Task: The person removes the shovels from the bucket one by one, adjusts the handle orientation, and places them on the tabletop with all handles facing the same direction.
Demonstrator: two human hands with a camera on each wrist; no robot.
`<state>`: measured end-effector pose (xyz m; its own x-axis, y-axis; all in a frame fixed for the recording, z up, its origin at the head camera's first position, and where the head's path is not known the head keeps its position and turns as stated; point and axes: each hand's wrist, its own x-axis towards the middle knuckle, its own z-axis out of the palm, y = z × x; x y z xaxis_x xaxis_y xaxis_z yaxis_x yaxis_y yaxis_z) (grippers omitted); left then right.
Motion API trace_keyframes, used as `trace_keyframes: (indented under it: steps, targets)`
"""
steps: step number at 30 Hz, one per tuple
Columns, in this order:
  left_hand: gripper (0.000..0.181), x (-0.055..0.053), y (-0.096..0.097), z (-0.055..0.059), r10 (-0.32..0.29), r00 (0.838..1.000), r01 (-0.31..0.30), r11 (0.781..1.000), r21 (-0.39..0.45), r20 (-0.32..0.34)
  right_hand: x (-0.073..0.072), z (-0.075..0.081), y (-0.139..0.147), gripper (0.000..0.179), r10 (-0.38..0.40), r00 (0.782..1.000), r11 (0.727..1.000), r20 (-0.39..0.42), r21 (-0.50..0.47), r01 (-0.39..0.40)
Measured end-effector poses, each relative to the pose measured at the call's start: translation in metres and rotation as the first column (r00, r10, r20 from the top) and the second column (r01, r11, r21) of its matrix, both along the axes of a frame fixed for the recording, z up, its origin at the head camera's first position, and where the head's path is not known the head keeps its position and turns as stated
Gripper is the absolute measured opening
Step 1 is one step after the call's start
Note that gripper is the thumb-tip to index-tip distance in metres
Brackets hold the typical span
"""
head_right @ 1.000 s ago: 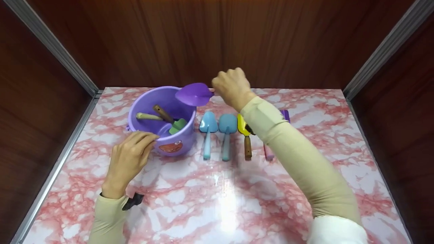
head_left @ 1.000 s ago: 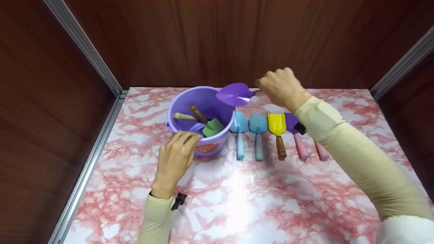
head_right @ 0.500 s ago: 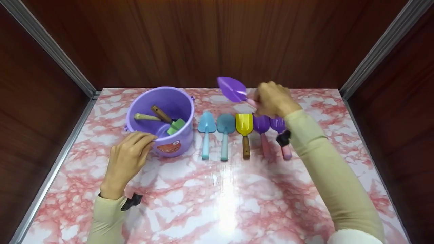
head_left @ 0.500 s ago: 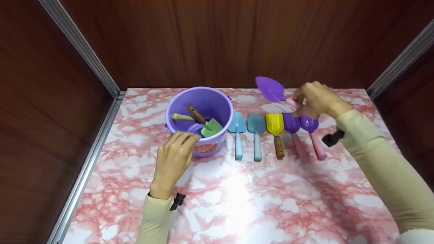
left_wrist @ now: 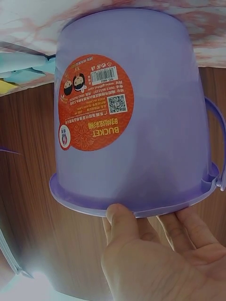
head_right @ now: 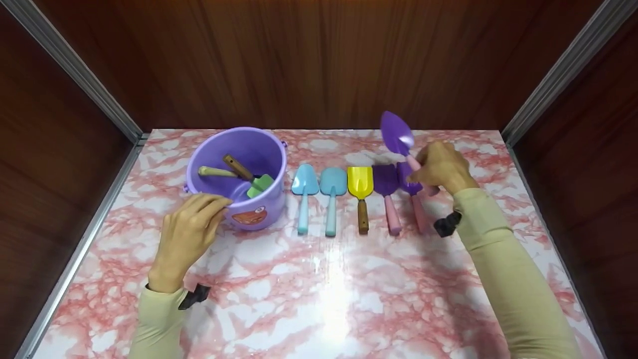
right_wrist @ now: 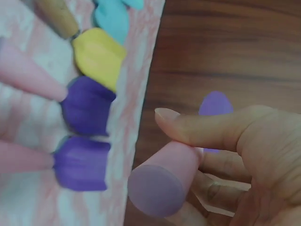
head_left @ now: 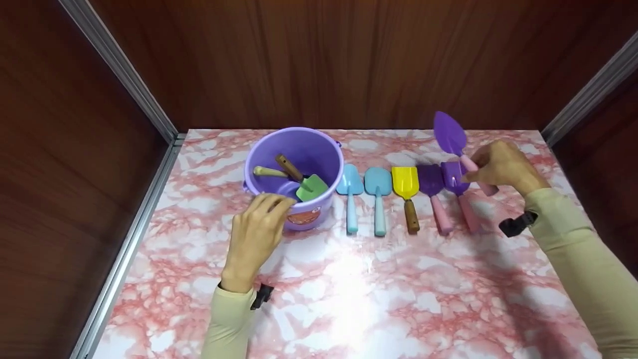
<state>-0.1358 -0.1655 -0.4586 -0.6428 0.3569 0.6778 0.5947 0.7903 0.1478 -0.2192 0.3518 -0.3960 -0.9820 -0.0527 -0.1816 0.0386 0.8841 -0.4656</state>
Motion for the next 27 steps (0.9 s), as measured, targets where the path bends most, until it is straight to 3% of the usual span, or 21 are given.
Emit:
trace_keyframes:
  steps: [5, 12, 20, 27]
  targets:
    - [0.016, 0.0, -0.001, 0.0, -0.003, 1.0, 0.003, 1.0, 0.0, -0.001, 0.004, -0.017, 0.026, 0.04, -0.042, 0.998, 0.999, 0.051, -0.031, 0.043]
    - [0.018, 0.002, 0.0, -0.001, -0.002, 1.0, 0.002, 1.0, -0.001, 0.01, 0.009, -0.042, 0.055, 0.052, -0.081, 0.994, 0.997, 0.072, 0.018, 0.08]
    - [0.021, 0.003, 0.0, 0.0, -0.001, 1.0, 0.001, 1.0, -0.014, -0.002, 0.017, -0.059, 0.072, 0.06, -0.116, 0.986, 0.993, 0.123, 0.04, 0.112]
    - [0.023, 0.002, -0.001, 0.001, 0.004, 1.0, -0.004, 0.999, -0.037, -0.005, 0.024, -0.071, 0.08, 0.056, -0.121, 0.978, 0.992, 0.169, 0.003, 0.123]
